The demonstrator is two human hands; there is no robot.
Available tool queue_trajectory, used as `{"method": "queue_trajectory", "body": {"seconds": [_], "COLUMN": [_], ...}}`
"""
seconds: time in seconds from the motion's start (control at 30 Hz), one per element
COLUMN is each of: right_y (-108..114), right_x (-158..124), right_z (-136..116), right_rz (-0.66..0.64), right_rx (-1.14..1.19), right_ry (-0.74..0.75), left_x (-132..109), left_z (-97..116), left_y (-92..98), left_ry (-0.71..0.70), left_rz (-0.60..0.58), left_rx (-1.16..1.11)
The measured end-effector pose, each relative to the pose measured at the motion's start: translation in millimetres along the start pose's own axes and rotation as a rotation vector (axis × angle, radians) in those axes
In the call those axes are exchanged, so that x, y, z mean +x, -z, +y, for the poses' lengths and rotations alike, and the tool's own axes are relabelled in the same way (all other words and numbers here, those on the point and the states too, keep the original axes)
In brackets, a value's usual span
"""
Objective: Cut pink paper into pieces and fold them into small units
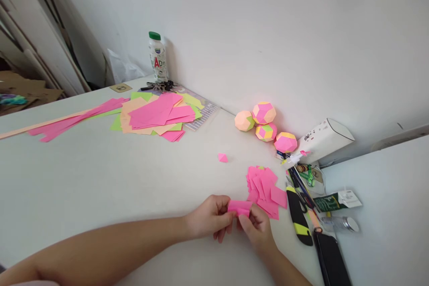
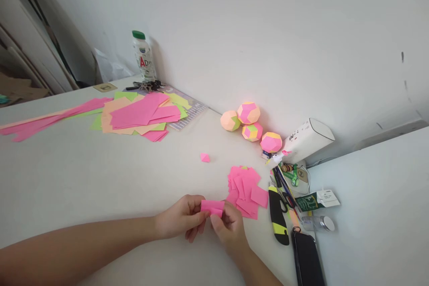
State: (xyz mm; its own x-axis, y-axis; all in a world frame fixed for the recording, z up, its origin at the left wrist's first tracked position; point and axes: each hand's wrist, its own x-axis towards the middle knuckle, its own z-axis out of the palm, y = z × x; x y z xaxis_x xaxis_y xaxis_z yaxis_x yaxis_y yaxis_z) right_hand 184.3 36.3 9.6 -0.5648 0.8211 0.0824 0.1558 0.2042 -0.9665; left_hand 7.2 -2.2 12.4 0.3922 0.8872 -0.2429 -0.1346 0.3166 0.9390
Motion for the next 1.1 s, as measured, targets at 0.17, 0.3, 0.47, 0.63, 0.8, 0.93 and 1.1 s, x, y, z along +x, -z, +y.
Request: {"method": "queue_trajectory", "body": {"seconds": [0.17,0.3,0.47,0.63,0.8,0.93,1.1], "right_y": [-1.4,-3.0,-2.3,2.4,0.8,-2.1,-0.1], "right_x": [3.4,3.7,0.3,-1.9,-1.1,-0.6,0.5], "right_z": [-1.3,-3.3,-0.4,6.0,4.0,-1.1,-2.8], "right_rz": [-0.001,-0.012,-0.021,-0.016,0.01,-0.055,-0.055], "right_rx": [-0.016,-0.05,0.11,0.262,0.326,0.158,0.099], "right_ry": [0.091,0.12,0.008,-0.025,0.016,0.012,-0.021], "left_x": [-2.1,-3.1,-1.9,0.3,1.5,3.1,2.9], "left_z": [-2.6,-0.3,5.0,5.9,3.2,1.6,0.7], "left_y": [-3.0,-3.2,2.1,3.9,3.3,3.3,2.5], "left_ry": [-0.009,0.01,0.058,0.038,-0.024,-0.023,0.001], "left_rz": [0.027,0.02,-0.021,-0.001,0.035,0.005,-0.029], "left_rx": [0.035,0.052,-0.032,-0.107,-0.155,-0.142,-0.091]}}
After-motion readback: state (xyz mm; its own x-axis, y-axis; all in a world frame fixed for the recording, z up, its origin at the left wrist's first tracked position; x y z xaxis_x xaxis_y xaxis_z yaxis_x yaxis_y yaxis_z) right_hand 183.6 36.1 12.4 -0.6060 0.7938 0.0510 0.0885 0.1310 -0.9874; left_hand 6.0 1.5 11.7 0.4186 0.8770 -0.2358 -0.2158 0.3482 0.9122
